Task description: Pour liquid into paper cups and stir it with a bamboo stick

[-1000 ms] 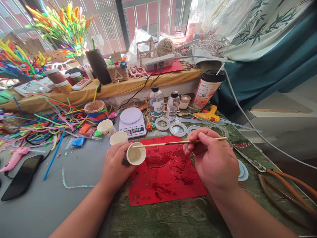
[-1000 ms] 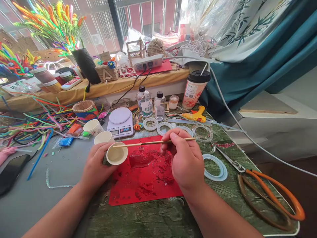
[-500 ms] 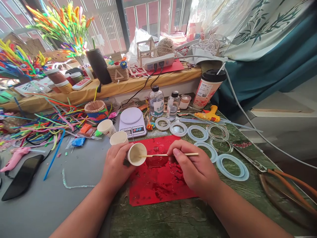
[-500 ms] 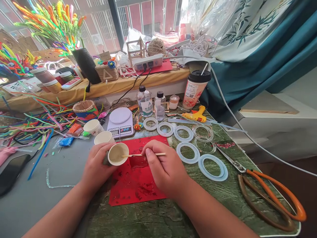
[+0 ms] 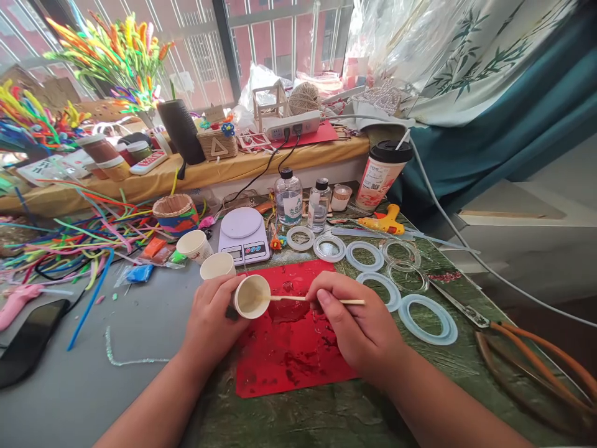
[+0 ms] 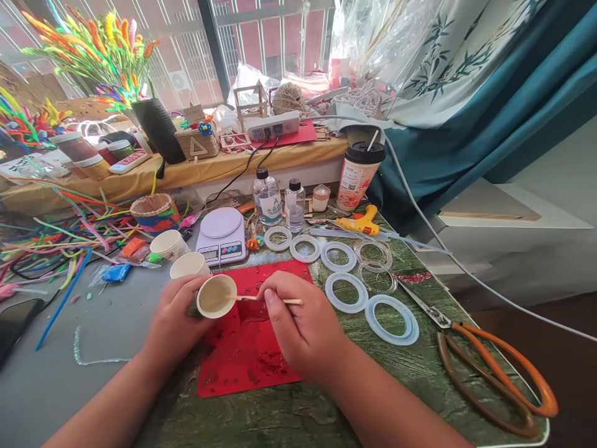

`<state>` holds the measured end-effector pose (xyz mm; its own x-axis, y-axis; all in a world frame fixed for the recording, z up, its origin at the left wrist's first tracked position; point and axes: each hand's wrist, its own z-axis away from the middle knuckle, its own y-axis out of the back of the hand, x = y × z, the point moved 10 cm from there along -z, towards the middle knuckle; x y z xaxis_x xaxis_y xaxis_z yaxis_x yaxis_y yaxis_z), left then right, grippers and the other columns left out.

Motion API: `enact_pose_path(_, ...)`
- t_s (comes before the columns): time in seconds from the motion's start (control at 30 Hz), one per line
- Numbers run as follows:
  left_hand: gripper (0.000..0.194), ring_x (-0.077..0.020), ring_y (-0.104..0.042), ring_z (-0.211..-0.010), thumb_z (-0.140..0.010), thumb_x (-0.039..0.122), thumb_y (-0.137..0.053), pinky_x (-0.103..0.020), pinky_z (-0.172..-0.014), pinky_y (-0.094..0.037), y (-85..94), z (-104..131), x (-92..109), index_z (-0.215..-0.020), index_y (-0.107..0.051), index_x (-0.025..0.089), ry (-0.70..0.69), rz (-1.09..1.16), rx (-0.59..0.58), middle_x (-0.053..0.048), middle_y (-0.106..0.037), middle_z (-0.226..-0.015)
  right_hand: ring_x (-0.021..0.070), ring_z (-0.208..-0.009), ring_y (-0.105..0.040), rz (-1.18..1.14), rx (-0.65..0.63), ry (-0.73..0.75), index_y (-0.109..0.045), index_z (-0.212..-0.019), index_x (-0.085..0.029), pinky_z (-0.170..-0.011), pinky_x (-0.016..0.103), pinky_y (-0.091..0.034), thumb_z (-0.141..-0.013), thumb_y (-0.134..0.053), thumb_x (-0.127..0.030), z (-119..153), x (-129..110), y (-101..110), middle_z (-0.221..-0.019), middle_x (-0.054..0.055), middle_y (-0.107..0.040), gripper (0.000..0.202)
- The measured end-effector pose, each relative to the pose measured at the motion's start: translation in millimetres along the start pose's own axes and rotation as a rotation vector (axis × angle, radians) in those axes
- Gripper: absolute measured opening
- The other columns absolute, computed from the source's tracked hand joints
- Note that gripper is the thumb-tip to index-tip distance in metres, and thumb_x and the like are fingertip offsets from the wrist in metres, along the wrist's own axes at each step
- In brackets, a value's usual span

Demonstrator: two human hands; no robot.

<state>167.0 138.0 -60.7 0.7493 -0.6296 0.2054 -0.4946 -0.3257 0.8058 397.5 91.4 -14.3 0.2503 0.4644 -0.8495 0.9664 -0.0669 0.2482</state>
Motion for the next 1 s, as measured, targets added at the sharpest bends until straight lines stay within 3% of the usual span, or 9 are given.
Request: enact_pose_path(1.0,0.046,-0.0312,-0.073,-0.120,-0.094,0.030,-0.083,-0.045,-0.105,-0.058,-2.4,-0.6,-1.3,-0.138,-0.067,0.028,0.017,0.014,0.009,-0.010,-0.079,-0.130,0.0165,-0.074,-0.066,0.036,0.021,0.019,-0.068,-0.094,-0.025,-0.068,0.030,-0.052,-0.111,-0.048,-0.019,-0.4,-6.2,3.4,-0.082,0.000,-0.070,0.026)
